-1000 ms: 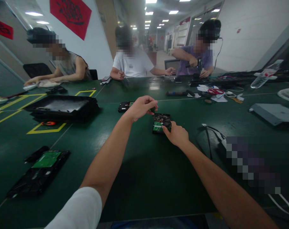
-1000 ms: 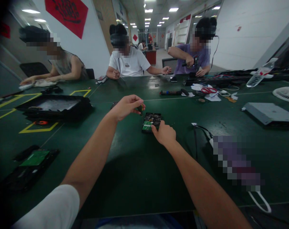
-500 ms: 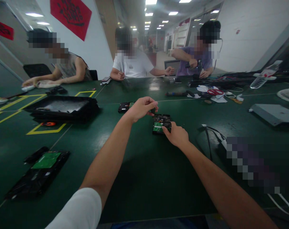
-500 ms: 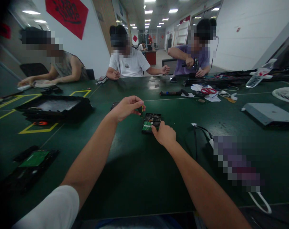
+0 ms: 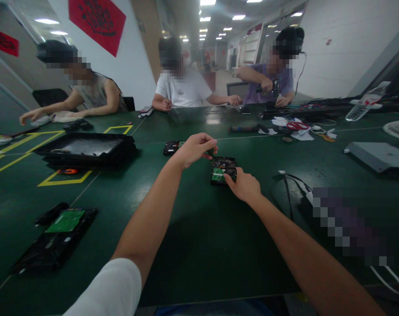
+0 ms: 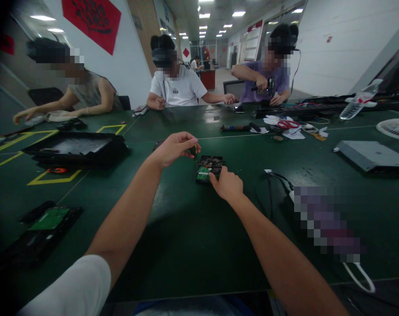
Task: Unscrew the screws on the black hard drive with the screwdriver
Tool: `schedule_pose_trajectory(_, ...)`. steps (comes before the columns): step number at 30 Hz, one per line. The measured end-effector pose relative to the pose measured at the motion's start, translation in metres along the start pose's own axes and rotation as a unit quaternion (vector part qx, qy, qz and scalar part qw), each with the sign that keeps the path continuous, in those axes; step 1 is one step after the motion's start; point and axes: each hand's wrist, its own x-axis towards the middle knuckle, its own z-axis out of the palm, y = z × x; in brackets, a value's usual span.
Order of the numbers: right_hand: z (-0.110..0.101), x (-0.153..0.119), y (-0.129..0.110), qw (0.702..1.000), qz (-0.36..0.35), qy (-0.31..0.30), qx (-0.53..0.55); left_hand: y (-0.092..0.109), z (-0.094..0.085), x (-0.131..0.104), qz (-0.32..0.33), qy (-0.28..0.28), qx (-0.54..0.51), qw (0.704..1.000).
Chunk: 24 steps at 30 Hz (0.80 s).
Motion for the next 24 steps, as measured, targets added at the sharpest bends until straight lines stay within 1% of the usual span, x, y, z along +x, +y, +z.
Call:
schedule_pose_trajectory(5, -0.0019, -0.0012, -0.0017, 1.0, 0.003, -0.001, 0.006, 0.0, 0.0003, -0.0002, -0.005, 0.003, -0.005, 1.0)
schedule_pose_trajectory(8, -0.0006, -0.0003, -0.0006, 1.0, 0.003, 0.007, 0.002, 0.0003, 0.0003, -0.0005, -0.001, -0.001, -0.002, 1.0)
schedule_pose_trajectory(19, 0.0014, 0.0011, 0.0017, 1.0, 0.002, 0.002, -0.012, -0.0007, -0.0018, 0.0008, 0.002, -0.006, -0.001, 1.0)
schedule_pose_trajectory(24, -0.0007, 0.0011, 0.001, 1.0, 0.007, -0.015, -0.012, 0.0009, -0.0014, -0.0003, 0.004, -0.005, 0.0, 1.0)
